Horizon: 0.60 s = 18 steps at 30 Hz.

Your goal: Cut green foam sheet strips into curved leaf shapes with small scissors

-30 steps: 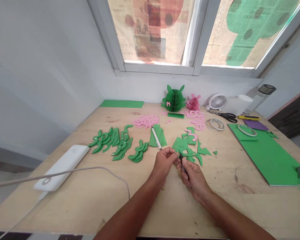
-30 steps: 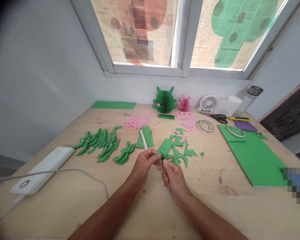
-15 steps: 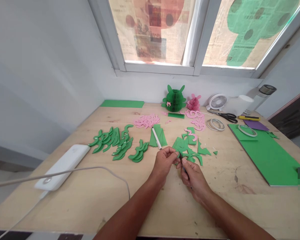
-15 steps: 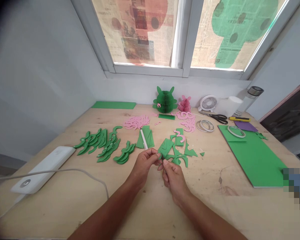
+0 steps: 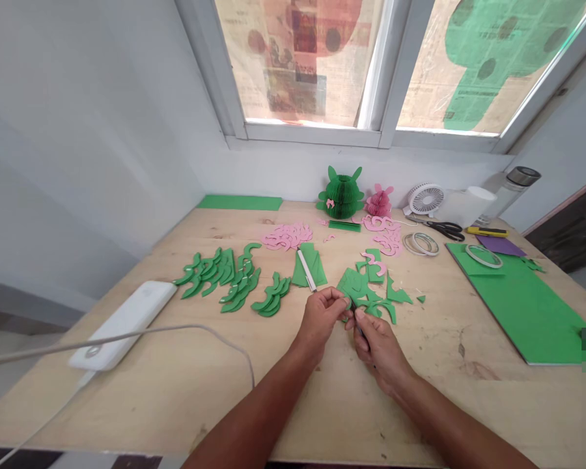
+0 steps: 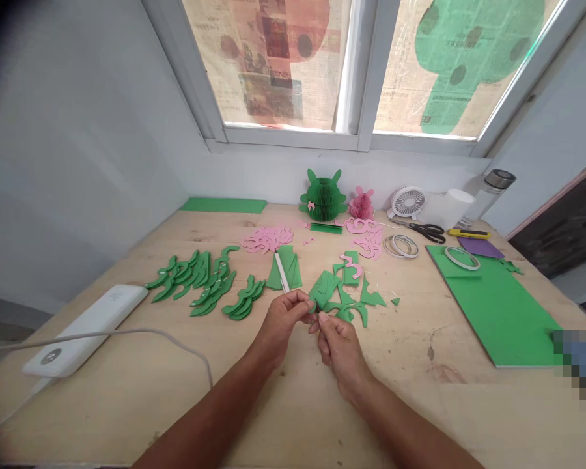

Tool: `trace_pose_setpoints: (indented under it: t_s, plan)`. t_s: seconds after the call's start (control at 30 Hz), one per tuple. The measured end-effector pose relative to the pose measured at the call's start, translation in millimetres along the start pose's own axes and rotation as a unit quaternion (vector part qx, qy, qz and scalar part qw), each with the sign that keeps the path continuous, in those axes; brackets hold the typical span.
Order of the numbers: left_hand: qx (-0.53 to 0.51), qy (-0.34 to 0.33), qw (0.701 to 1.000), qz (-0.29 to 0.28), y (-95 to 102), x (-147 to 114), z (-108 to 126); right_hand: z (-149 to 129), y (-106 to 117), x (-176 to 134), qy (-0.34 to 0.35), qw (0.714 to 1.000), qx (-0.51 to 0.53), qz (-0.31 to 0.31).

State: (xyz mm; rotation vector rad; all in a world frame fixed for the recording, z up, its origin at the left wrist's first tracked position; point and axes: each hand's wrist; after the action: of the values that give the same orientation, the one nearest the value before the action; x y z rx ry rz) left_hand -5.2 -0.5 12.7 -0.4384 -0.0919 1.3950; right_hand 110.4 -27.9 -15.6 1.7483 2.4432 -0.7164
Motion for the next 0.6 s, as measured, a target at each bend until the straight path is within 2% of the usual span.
trace_pose_setpoints:
  t_s: [0.23, 0.6]
  plan:
    - [0.011, -0.017, 1.0, 0.022, 0.8, 0.5, 1.0, 1.0, 1.6, 0.8, -0.001, 1.0, 0.004, -0.008]
    - [0.021, -0.012, 1.0, 0.007, -1.5, -1.7, 3.9, 2.9, 2.3, 1.7, 0.004, 1.0, 0.004, -0.005]
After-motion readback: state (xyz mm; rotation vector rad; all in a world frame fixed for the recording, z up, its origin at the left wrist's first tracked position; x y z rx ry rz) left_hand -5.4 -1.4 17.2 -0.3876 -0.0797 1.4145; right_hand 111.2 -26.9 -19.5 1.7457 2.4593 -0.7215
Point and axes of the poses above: each hand's wrist, its own x-axis towards the middle knuckle, its own y-axis out of the back of the hand, z = x × y, and after that the axes turned 11 degrees about -z, right-handed
